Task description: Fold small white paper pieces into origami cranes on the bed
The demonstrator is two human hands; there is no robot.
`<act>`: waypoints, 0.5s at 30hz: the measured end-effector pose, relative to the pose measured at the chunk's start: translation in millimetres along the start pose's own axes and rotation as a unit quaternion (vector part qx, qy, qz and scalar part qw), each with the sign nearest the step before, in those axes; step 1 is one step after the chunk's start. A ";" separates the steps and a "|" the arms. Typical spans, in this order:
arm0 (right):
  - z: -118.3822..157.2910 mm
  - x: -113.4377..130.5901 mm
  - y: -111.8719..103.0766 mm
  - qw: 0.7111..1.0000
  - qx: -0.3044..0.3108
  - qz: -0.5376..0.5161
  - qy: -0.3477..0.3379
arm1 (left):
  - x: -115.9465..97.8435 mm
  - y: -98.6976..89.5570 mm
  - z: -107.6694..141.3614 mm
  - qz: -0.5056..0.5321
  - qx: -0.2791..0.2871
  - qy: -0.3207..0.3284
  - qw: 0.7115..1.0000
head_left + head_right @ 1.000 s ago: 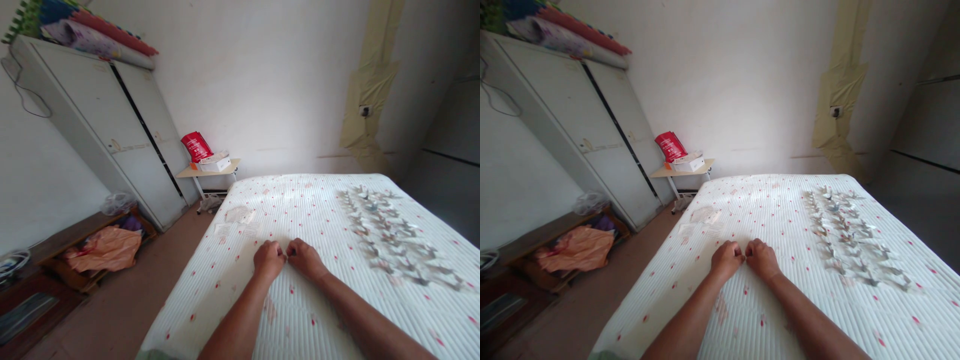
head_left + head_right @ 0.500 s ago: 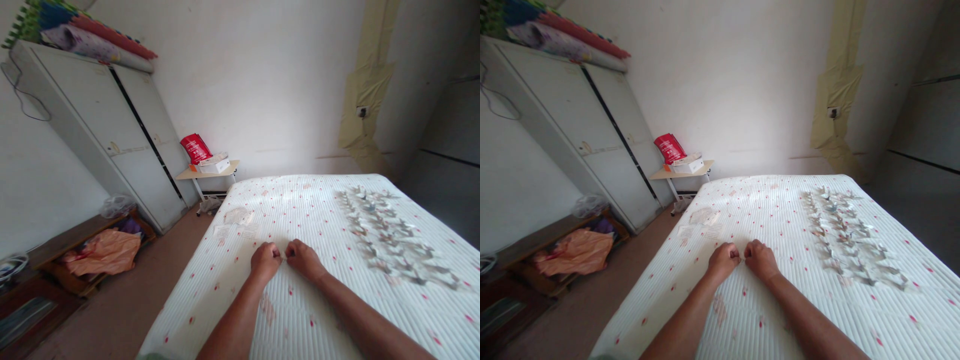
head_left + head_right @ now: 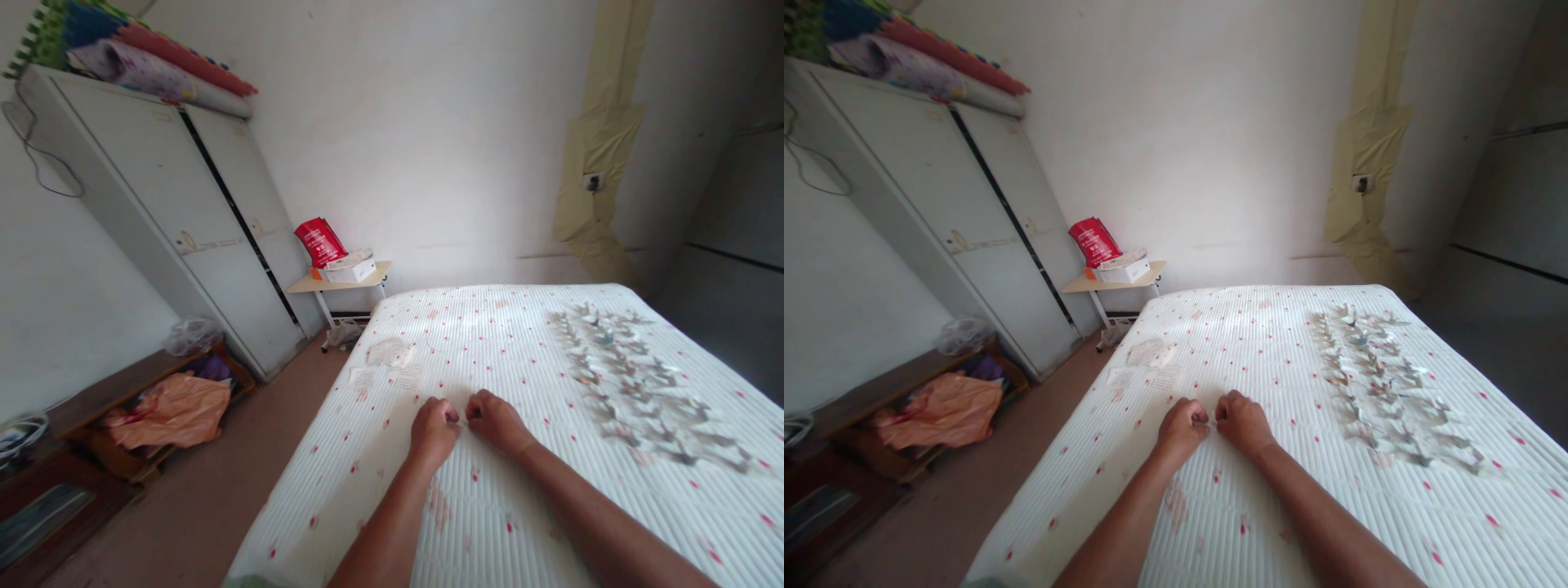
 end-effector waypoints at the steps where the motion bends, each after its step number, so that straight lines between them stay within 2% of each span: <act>1: -0.3 0.1 0.0 1.000 0.002 0.006 -0.002 | -0.7 -0.5 -0.1 -0.005 0.001 -0.002 1.000; 12: -0.8 4.8 -4.2 0.998 0.002 0.067 -0.020 | -3.9 -0.4 -0.1 -0.050 0.006 -0.005 0.999; 15: -1.9 5.8 -4.2 0.997 -0.002 0.072 -0.003 | -3.6 1.0 -1.4 -0.056 0.005 -0.010 0.998</act>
Point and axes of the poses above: each hand's wrist, its own z-axis away from the middle knuckle, its own y-axis out of the palm, x = y × z, the point moved 1 cm from there along -z, towards the middle knuckle, and after that the axes turned 1 degree about -x, right-handed, at the moved point
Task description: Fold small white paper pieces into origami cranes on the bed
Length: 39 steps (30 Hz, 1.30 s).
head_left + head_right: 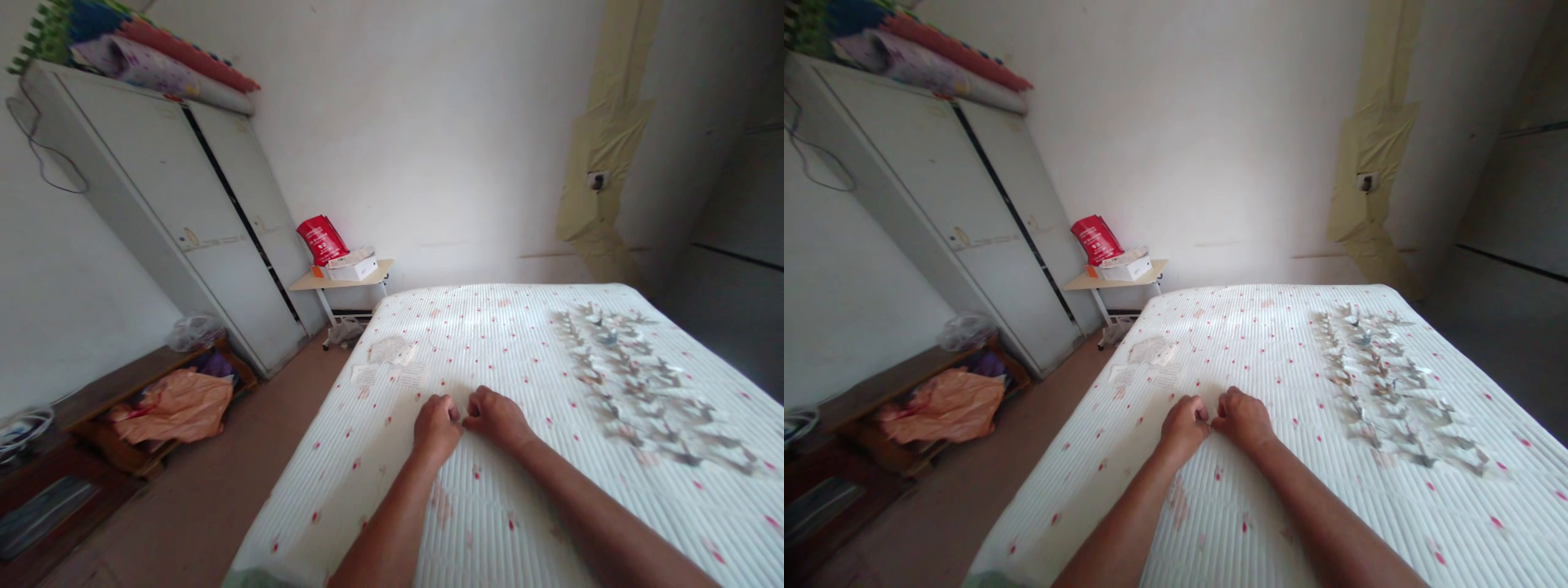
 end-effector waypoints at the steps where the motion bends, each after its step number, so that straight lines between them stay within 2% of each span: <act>1: -0.6 0.5 -0.2 1.000 0.001 -0.002 0.011 | -0.1 0.2 -0.4 -0.001 0.000 -0.003 1.000; 9: -7.4 1.4 -0.8 0.996 0.023 -0.030 0.077 | -1.3 -2.7 -1.2 0.009 0.012 -0.012 1.000; 14: -8.5 -0.5 -2.1 0.996 0.030 -0.042 0.073 | -1.6 -3.6 -0.7 0.011 0.016 -0.014 1.000; 23: -11.2 -11.6 5.1 0.995 0.034 -0.091 0.020 | -0.8 -2.1 -0.7 -0.005 0.014 -0.005 1.000; 31: -10.8 -11.0 4.6 0.994 0.037 -0.094 0.033 | 0.6 -2.5 5.4 0.058 0.010 0.056 0.997; 39: -3.0 -3.9 6.1 0.997 -0.007 -0.070 0.044 | 2.5 0.3 3.1 0.053 0.006 0.036 0.998</act>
Point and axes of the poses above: each hand's wrist, its own z-axis away from the middle knuckle, its own y-axis out of the palm, x = y × z, the point moved 1 cm from there along -z, towards the middle knuckle, and after that the axes turned 1 degree about -x, right-handed, at the moved point
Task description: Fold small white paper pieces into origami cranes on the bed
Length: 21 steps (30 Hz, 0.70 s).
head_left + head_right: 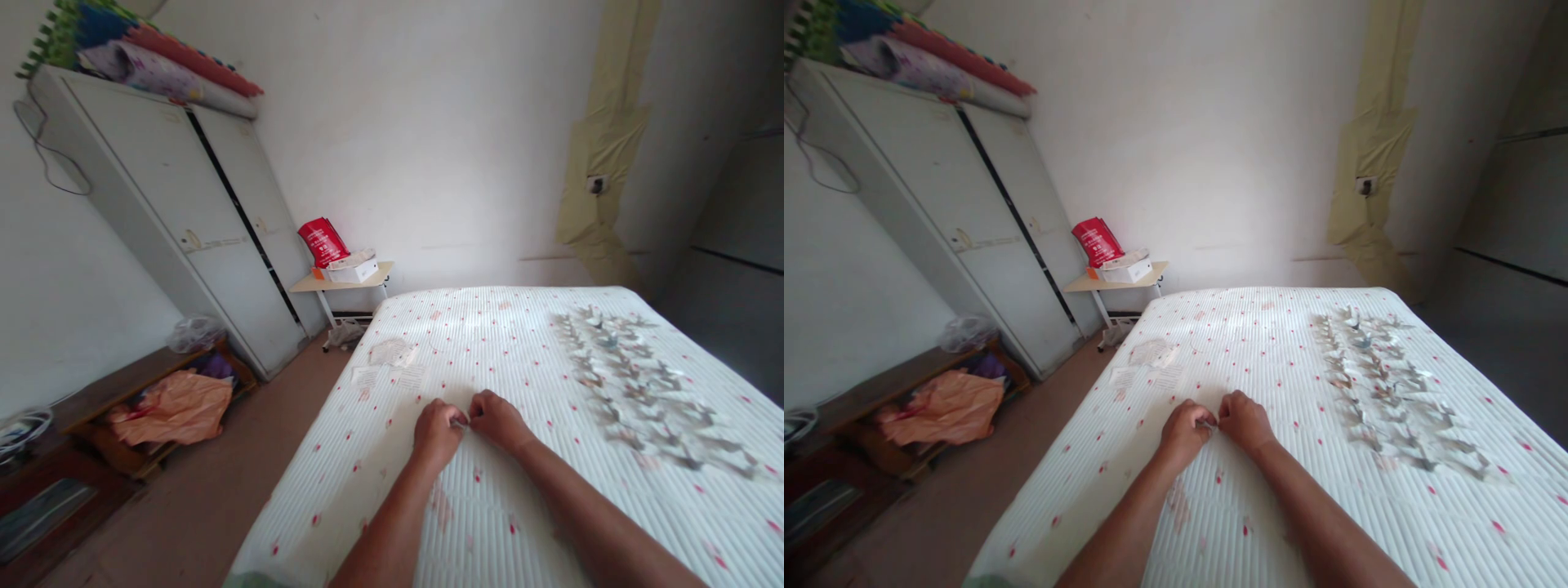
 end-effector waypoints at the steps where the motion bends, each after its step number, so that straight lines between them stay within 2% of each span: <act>1: 1.6 1.7 0.0 1.000 -0.006 0.008 0.003 | -0.6 -0.6 -0.4 -0.001 0.001 -0.001 1.000; 6: 6.4 6.5 -1.4 0.999 -0.011 0.038 0.009 | -4.3 -3.8 -1.2 -0.016 0.015 -0.013 1.000; 17: 1.1 -3.0 -0.1 1.000 0.005 -0.001 0.012 | 0.4 2.0 -2.6 0.006 0.000 -0.004 1.000; 21: 2.4 -9.6 -2.5 0.997 0.015 -0.064 -0.040 | 4.6 5.2 -1.4 0.023 -0.017 0.018 0.999</act>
Point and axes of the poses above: each hand's wrist, its own z-axis away from the middle knuckle, its own y-axis out of the palm, x = y × z, the point moved 1 cm from there along -z, towards the middle knuckle, and after that the axes turned 1 degree about -x, right-handed, at the moved point
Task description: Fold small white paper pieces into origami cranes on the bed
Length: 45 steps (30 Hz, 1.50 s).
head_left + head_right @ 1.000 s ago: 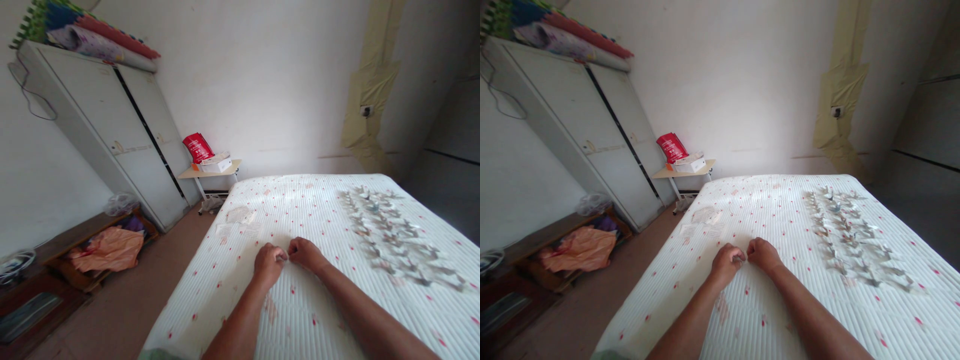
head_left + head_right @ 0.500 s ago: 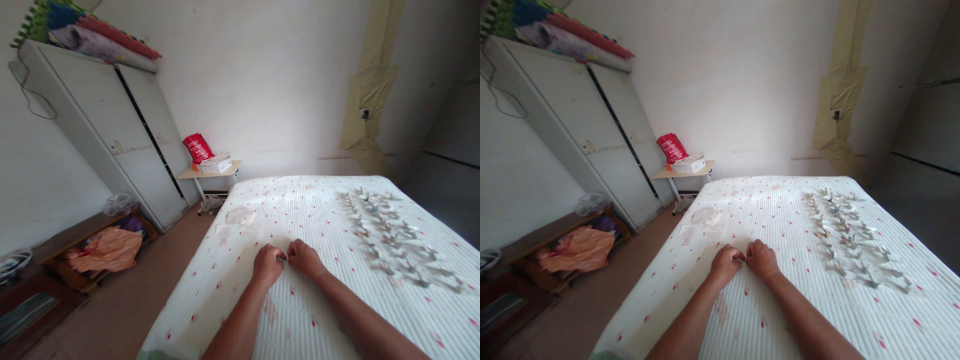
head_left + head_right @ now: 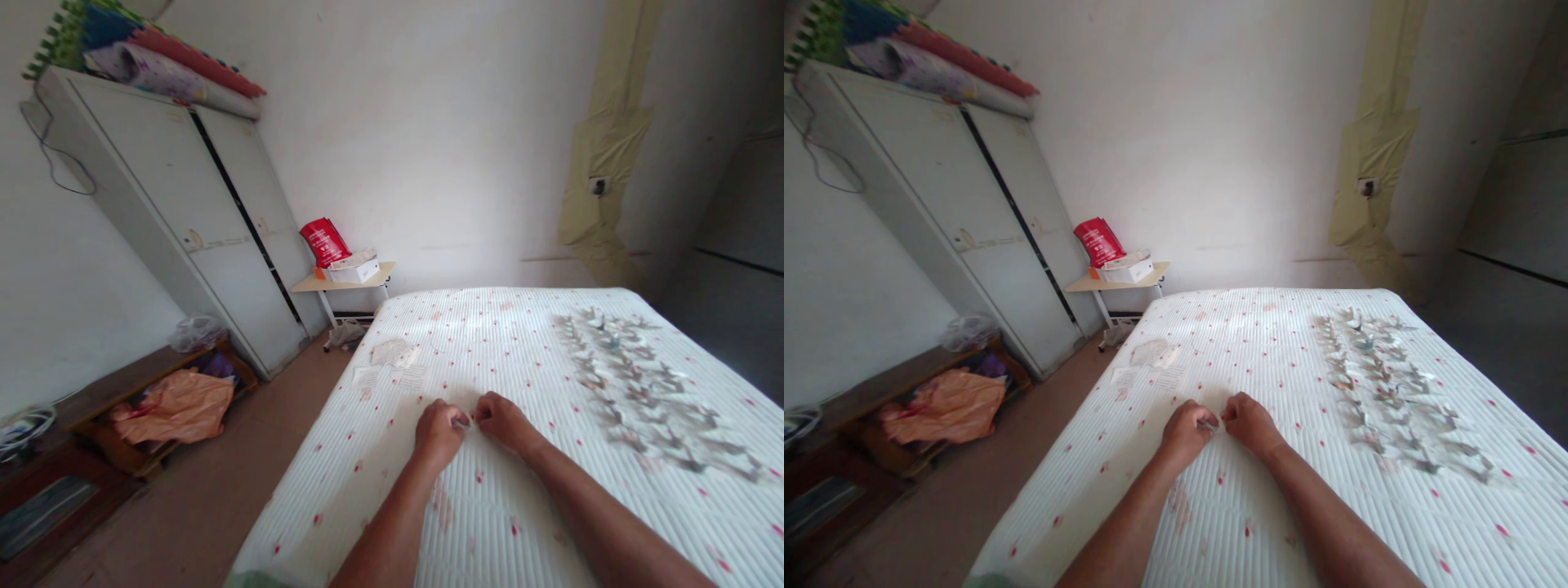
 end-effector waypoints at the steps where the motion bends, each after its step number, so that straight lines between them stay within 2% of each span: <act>1: 1.6 -1.8 -1.2 0.999 0.003 -0.026 -0.022 | 0.7 0.2 1.0 0.002 -0.006 0.007 1.000; 4: 7.5 -6.1 -5.0 0.992 0.011 -0.082 -0.091 | 1.9 -0.2 4.4 0.006 -0.021 0.022 1.000; 8: 13.1 -7.5 -7.0 0.987 0.011 -0.082 -0.138 | 2.5 -0.4 7.5 0.020 -0.038 0.036 0.998; 19: 14.7 -7.7 -1.6 0.987 -0.027 -0.053 -0.149 | -0.4 -0.2 10.2 0.021 -0.065 0.050 0.996; 30: 17.5 -4.1 -1.9 0.983 -0.039 -0.048 -0.172 | -2.0 0.5 11.7 -0.002 -0.068 0.057 0.996; 45: 16.1 -2.8 2.5 0.979 -0.067 -0.034 -0.190 | -4.9 0.2 12.2 0.021 -0.066 0.052 0.996</act>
Point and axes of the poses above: each hand's wrist, its own z-axis away from the middle knuckle, its own y-axis out of the palm, x = y × z, the point moved 1 cm from there along -z, towards the middle knuckle, and after that the axes turned 1 degree about -x, right-handed, at the moved point
